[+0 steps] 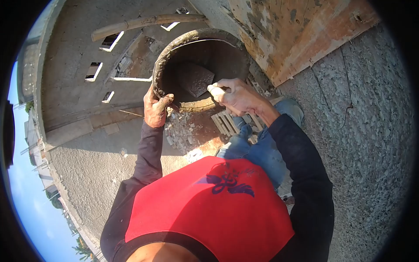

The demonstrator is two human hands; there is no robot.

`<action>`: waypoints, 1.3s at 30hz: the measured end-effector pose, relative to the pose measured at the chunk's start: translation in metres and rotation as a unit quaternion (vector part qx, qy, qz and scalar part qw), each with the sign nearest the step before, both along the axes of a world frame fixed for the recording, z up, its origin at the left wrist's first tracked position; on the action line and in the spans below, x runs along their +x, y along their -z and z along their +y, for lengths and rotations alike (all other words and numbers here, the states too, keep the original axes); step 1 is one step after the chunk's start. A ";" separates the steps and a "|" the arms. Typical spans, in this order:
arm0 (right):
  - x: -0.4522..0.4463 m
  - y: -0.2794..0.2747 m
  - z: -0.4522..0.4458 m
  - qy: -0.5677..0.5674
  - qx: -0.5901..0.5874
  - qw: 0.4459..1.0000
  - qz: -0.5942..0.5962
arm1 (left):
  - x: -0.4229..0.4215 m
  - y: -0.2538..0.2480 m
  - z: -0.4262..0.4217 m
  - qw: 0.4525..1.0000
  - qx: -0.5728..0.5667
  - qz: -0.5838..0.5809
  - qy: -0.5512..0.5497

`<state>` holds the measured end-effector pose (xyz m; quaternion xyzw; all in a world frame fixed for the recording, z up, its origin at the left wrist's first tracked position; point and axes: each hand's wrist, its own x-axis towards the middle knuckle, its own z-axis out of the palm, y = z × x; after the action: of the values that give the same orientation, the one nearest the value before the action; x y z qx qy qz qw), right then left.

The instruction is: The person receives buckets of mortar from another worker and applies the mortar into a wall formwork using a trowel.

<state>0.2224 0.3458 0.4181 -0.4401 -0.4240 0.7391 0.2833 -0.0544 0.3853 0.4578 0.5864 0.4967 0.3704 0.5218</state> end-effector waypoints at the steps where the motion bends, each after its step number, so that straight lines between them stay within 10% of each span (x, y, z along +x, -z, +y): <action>1: -0.004 0.000 -0.006 0.043 -0.045 0.993 0.100 | 0.001 0.007 0.000 1.000 -0.014 0.006 0.004; 7: -0.009 -0.037 -0.028 0.127 -0.055 0.988 0.066 | 0.039 0.025 -0.015 0.932 -0.124 -0.300 -0.161; 13: 0.037 -0.215 -0.027 0.181 0.107 0.976 -0.056 | 0.035 0.095 -0.022 0.873 -0.194 -0.371 -0.250; 18: 0.046 -0.345 -0.036 0.257 0.421 0.784 -0.376 | 0.033 0.142 -0.031 0.844 -0.260 -0.372 -0.286; 19: 0.049 -0.355 -0.033 0.257 0.480 0.666 -0.509 | 0.036 0.143 -0.035 0.845 -0.282 -0.336 -0.306; 21: 0.046 -0.359 -0.034 0.244 0.519 0.525 -0.629 | 0.035 0.155 -0.049 0.844 -0.310 -0.297 -0.322; 39: 0.027 -0.294 -0.053 0.179 0.393 0.466 -0.772 | 0.003 0.246 -0.078 0.874 -0.288 -0.265 -0.289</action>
<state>0.2495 0.2925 0.7119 -0.7404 -0.6281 -0.2128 0.1094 -0.0511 0.3073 0.2113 0.1205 0.5713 0.4871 0.6495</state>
